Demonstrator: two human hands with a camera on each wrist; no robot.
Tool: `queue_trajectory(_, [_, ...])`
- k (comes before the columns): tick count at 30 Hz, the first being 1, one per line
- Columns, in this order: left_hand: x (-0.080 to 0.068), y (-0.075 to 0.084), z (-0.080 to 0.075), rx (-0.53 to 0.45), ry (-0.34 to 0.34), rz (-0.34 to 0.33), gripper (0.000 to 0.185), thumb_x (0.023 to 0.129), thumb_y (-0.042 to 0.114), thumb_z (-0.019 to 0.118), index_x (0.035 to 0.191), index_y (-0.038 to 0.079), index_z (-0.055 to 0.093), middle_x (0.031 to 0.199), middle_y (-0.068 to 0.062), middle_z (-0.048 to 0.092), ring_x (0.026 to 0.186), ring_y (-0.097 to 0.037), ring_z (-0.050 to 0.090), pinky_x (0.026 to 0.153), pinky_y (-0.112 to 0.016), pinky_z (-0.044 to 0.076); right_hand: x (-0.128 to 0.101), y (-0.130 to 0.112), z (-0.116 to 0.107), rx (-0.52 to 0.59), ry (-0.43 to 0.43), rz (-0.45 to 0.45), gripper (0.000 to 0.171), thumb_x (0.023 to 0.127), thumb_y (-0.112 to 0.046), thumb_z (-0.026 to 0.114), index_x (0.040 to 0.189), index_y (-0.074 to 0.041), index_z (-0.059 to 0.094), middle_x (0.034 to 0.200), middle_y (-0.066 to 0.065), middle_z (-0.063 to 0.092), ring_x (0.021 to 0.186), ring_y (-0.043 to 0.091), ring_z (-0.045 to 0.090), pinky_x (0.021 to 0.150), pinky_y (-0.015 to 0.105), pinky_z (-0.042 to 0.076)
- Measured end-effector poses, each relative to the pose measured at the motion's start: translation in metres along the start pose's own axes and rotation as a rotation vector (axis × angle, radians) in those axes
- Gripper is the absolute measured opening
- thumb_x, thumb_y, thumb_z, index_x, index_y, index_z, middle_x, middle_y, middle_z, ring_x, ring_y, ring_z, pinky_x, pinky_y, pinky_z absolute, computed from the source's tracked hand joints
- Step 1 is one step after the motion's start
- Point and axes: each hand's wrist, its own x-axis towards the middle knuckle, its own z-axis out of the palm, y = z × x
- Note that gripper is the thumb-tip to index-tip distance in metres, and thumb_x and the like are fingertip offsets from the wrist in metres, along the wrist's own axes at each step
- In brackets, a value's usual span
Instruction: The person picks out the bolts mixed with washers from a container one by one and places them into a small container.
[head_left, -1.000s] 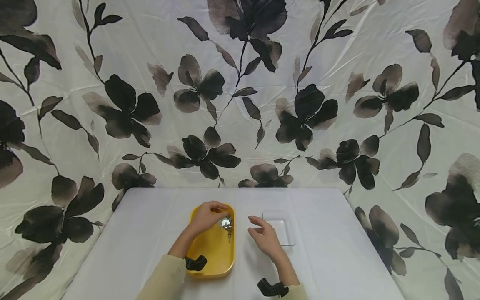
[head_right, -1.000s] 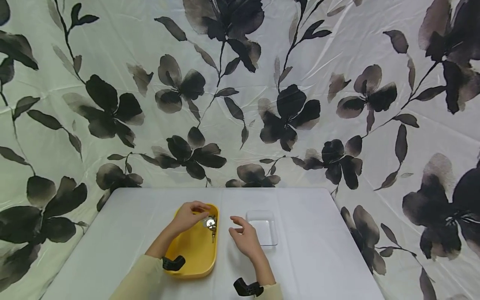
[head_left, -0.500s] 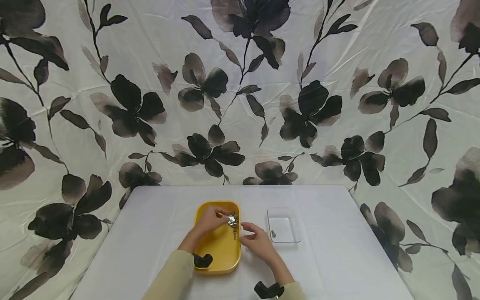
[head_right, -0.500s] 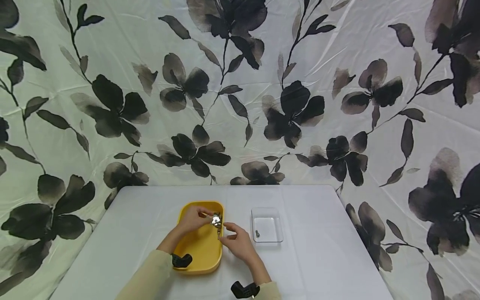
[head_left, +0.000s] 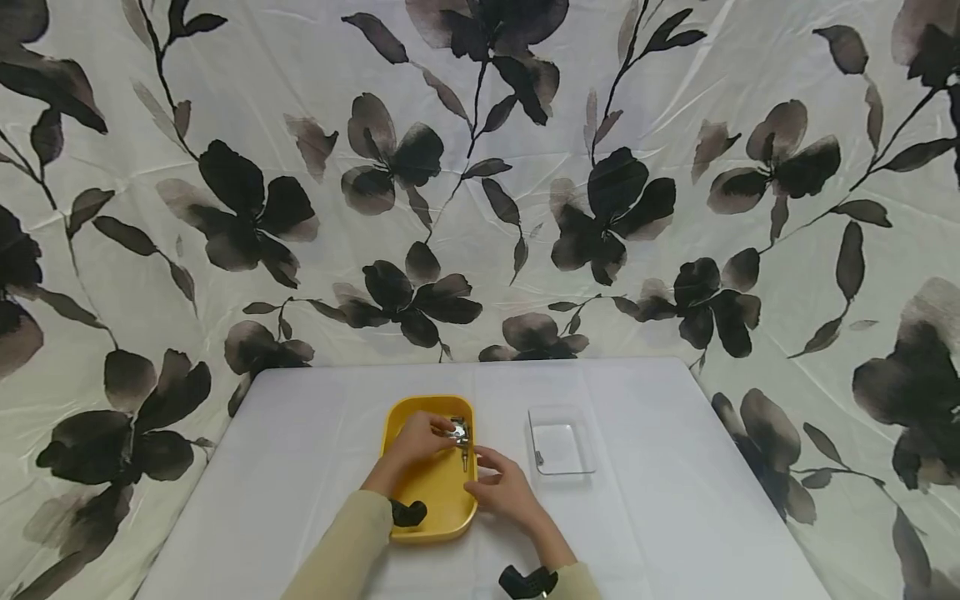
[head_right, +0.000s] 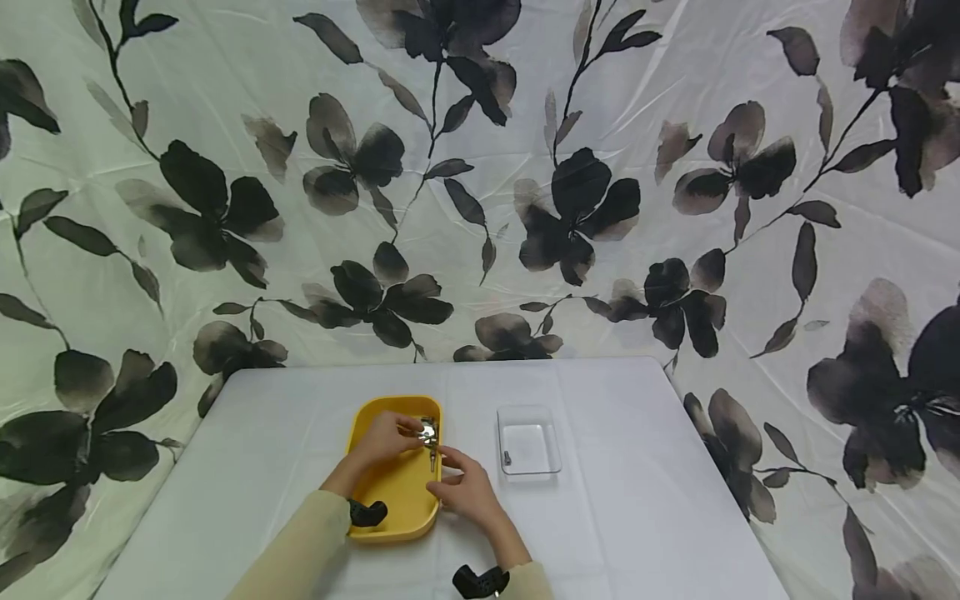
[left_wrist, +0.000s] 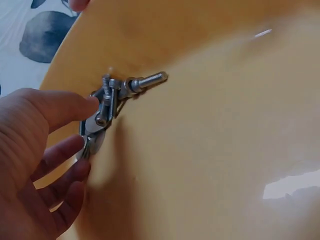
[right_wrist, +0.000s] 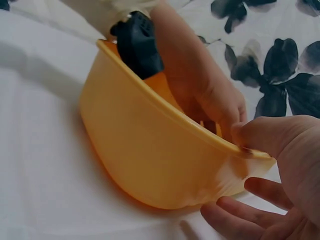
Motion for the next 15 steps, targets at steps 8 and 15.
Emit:
queue_trajectory(8, [0.010, -0.004, -0.004, 0.068, -0.008, 0.032, 0.012, 0.079, 0.017, 0.080, 0.090, 0.013, 0.077, 0.090, 0.002, 0.069, 0.079, -0.015, 0.059, 0.068, -0.031, 0.049, 0.001, -0.005, 0.003, 0.023, 0.012, -0.017, 0.063, 0.087, -0.013, 0.072, 0.144, -0.007, 0.046, 0.131, 0.025, 0.052, 0.102, 0.030, 0.064, 0.069, 0.035, 0.057])
queue_trajectory(15, [0.012, -0.004, 0.001, 0.057, -0.055, 0.026, 0.015, 0.078, 0.015, 0.081, 0.091, 0.010, 0.077, 0.087, 0.000, 0.069, 0.076, -0.015, 0.056, 0.071, -0.031, 0.049, -0.005, -0.003, 0.006, -0.012, 0.045, -0.007, 0.061, 0.087, -0.011, 0.071, 0.143, -0.007, 0.047, 0.128, 0.027, 0.054, 0.103, 0.034, 0.064, 0.074, 0.037, 0.056])
